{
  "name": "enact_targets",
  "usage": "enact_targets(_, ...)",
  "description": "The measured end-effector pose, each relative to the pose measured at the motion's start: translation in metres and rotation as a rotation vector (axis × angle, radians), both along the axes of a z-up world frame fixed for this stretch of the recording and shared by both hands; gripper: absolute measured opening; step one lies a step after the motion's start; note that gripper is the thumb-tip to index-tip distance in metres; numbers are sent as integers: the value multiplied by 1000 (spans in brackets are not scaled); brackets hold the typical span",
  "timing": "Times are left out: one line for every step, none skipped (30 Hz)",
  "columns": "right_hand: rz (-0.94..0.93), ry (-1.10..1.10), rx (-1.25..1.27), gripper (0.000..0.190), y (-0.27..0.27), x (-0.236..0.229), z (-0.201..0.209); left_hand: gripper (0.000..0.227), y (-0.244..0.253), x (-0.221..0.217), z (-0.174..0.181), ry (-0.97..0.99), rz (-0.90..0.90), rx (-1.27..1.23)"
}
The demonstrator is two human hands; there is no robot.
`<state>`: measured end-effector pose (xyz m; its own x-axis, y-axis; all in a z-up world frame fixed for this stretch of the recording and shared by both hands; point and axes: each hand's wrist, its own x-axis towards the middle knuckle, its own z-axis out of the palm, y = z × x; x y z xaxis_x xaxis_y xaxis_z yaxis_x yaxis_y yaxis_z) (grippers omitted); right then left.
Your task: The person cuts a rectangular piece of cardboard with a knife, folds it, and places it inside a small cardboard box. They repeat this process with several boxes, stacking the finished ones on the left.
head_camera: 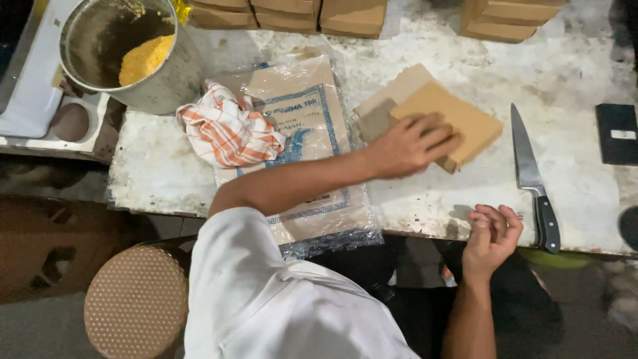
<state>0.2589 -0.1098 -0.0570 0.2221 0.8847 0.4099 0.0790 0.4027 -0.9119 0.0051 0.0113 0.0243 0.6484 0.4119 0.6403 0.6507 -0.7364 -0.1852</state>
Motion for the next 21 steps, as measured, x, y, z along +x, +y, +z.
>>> enact_targets(0, -2, -1, 27, 1, 0, 0, 53, 15, -13, 16, -2, 0, -1)
enact_targets(-6, -40, -18, 26, 3, 1, 0, 48, 29, -26, 32, 40, 96, 45)
enact_targets(-10, -78, -37, 26, 3, 0, 0, 42, 43, -40, 48, 83, 193, 89)
enact_targets(-9, -79, -40, 26, 1, 1, 0, 42, 69, -54, 47, 83, 193, 85)
enact_targets(-9, -151, -82, 25, 1, 1, 1, 45, 96, -70, 47, 117, 282, 73)
enact_targets(-10, -224, -124, 26, 2, 0, 1, 49, 123, -85, 47, 151, 371, 61)
enact_targets(-13, -223, -122, 26, 2, -1, -2, 49, 137, -99, 46, 151, 368, 64)
enact_targets(-14, -235, -156, 23, 2, -2, -6, 61, 151, -112, 44, 224, 483, -47)
enact_targets(-19, -249, -190, 21, 2, -2, -9, 74, 167, -123, 43, 296, 592, -157)
enact_targets(-27, -251, -188, 21, 3, -3, -5, 74, 183, -135, 28, 294, 584, -154)
enact_targets(-23, -336, -151, 21, 2, -4, -1, 43, 200, -145, 13, 318, 606, -115)
enact_targets(-19, -422, -115, 22, 2, -5, 2, 19, 218, -154, -3, 341, 627, -76)
enact_targets(-30, -425, -119, 22, 2, -4, 1, 19, 222, -157, -7, 339, 615, -77)
enact_targets(-43, -448, -133, 22, 2, -3, 0, 41, 227, -160, -11, 354, 640, -132)
enact_targets(-53, -473, -147, 22, 2, -2, -1, 66, 230, -163, -15, 367, 667, -189)
enact_targets(-60, -477, -151, 22, 2, -2, -1, 66, 236, -165, -25, 364, 658, -191)
enact_targets(-64, -478, -176, 22, 3, -2, -1, 71, 242, -166, -34, 368, 672, -195)
enact_targets(-69, -478, -202, 23, 3, -2, -1, 76, 248, -168, -42, 372, 686, -198)
enact_targets(-78, -478, -205, 23, 4, -2, 0, 76, 242, -165, -37, 372, 676, -198)
enact_targets(-68, -494, -170, 21, 4, -3, 1, 78, 237, -162, -31, 400, 709, -255)
enact_targets(-61, -507, -139, 20, 3, -4, 2, 80, 232, -158, -26, 432, 739, -311)
